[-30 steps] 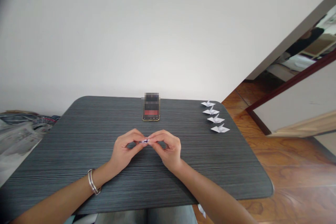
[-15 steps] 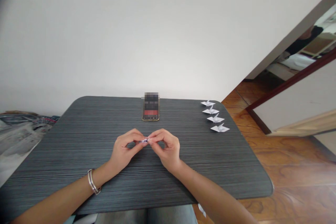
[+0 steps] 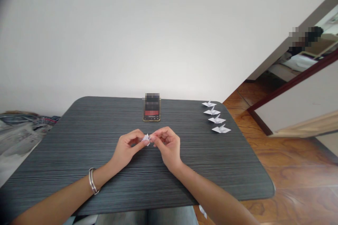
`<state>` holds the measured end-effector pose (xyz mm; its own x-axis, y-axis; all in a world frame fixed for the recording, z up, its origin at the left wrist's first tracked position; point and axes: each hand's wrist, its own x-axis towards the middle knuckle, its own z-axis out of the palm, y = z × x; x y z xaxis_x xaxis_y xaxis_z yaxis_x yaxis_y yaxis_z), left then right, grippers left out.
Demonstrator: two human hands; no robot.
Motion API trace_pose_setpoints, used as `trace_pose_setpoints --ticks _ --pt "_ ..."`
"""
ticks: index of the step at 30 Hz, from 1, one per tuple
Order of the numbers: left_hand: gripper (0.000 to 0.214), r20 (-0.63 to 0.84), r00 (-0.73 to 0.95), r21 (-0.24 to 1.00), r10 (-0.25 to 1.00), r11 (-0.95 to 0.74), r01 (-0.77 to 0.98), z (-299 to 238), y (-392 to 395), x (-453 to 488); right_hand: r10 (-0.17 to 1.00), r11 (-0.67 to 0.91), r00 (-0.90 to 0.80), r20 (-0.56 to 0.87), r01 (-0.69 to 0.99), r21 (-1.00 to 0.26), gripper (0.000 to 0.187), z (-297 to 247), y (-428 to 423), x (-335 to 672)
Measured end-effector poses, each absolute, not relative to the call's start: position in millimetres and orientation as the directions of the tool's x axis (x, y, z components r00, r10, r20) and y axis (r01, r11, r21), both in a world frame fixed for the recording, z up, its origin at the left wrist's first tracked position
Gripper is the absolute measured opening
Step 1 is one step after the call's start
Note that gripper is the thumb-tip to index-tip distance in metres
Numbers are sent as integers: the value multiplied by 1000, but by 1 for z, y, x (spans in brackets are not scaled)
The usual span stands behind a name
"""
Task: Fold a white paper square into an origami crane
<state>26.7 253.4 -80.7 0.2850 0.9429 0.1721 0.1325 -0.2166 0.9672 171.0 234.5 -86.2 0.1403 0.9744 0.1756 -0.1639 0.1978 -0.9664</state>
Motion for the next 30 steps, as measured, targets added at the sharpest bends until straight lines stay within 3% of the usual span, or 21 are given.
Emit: trace_pose_setpoints --ticks 5,12,21,30 --pt "20 56 292 997 955 -70 37 -81 255 26 979 196 102 179 -182 -964 11 -87 239 175" --pt "22 -26 319 1000 947 28 -2 -79 255 27 982 187 -5 187 -55 -981 10 -90 240 177" --pt "23 -65 327 997 943 75 -18 -80 256 28 926 354 50 375 231 -906 2 -90 239 180" --pt "23 -96 360 989 928 129 -68 -81 256 28 848 482 7 530 406 -776 8 -87 241 183"
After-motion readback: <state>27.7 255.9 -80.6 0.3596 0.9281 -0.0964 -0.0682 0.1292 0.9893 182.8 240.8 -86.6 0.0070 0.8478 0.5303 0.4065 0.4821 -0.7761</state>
